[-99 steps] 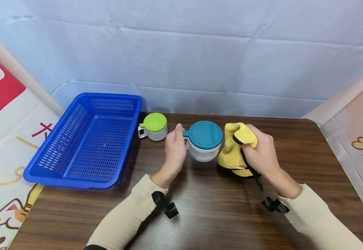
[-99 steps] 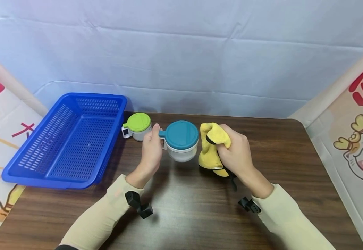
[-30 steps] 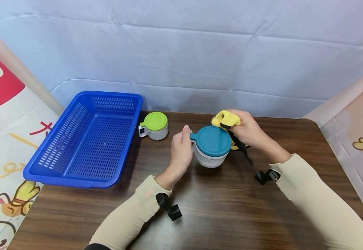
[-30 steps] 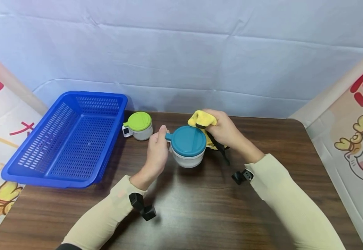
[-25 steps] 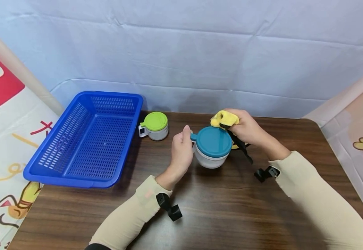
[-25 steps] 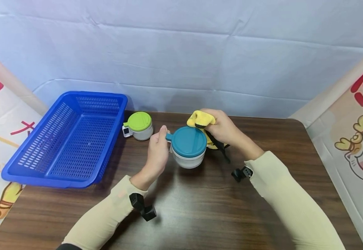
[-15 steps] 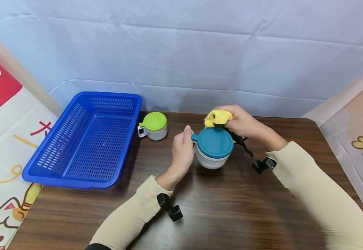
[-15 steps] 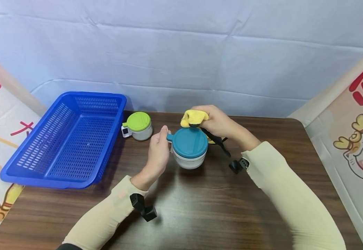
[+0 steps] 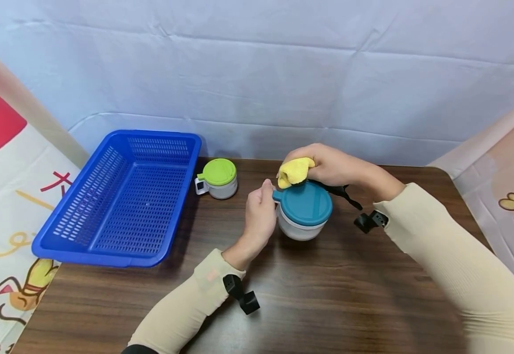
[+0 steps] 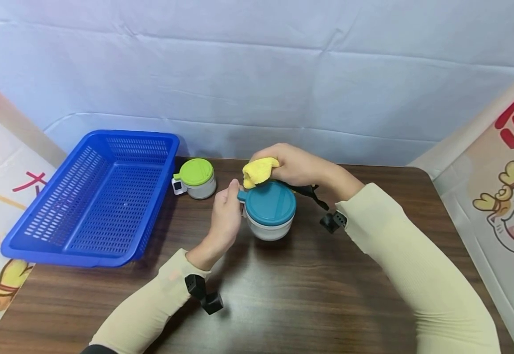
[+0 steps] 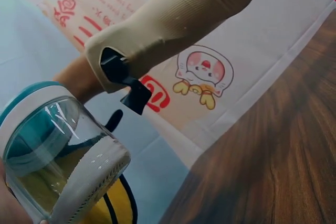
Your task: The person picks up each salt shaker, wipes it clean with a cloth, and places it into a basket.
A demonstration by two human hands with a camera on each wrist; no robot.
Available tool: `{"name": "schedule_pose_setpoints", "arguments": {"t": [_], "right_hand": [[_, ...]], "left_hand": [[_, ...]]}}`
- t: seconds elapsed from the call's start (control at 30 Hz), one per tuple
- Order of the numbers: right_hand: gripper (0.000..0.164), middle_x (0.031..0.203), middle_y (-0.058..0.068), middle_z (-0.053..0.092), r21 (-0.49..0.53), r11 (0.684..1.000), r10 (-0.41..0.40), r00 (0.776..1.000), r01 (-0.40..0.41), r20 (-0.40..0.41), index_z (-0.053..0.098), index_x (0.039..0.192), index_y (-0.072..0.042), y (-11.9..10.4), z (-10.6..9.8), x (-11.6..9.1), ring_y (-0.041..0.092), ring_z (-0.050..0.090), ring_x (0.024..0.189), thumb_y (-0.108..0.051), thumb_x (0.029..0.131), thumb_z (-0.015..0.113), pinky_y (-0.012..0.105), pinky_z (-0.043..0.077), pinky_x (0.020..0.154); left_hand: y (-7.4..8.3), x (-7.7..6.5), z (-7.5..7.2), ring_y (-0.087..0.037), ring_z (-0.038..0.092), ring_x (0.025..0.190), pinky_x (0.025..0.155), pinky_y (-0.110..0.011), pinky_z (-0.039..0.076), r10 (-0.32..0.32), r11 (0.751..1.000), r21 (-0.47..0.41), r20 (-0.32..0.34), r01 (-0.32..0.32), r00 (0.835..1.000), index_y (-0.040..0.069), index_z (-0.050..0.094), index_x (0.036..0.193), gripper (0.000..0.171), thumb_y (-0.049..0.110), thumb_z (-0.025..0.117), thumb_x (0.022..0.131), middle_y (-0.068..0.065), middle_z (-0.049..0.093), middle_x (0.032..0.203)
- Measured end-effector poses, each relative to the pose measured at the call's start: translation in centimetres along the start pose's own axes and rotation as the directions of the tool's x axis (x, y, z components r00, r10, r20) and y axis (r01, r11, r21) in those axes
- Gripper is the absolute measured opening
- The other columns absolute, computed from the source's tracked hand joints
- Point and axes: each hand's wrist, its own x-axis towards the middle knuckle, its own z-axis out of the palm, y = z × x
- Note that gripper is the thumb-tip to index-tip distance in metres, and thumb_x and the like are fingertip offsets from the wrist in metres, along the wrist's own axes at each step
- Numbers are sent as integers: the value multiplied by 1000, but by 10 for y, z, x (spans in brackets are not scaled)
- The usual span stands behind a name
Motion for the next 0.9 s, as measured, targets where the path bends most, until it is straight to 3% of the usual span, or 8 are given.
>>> {"name": "schedule_pose_setpoints", "arguments": {"t": [0.63,0.9], "right_hand": [[28,111,-3,71,-116,993,-20,998,27,58,74,112,-15,-12,0,7,16,64,102,5,96,63,38,53,91],[37,109,-2,70,-232,973,-10,999,20,43,74,109,-14,-17,0,8,17,64,101,14,92,57,40,53,90]], "left_hand": [[-3,0,1,-13,34,50,49,-24,25,-18,1000,16,7,18,1000,13,40,59,54,25,37,111,1,36,55],[-3,0,-2,-14,35,50,49,-25,26,-17,1000,6,0,17,1000,12,41,58,55,24,37,111,1,36,54]]}}
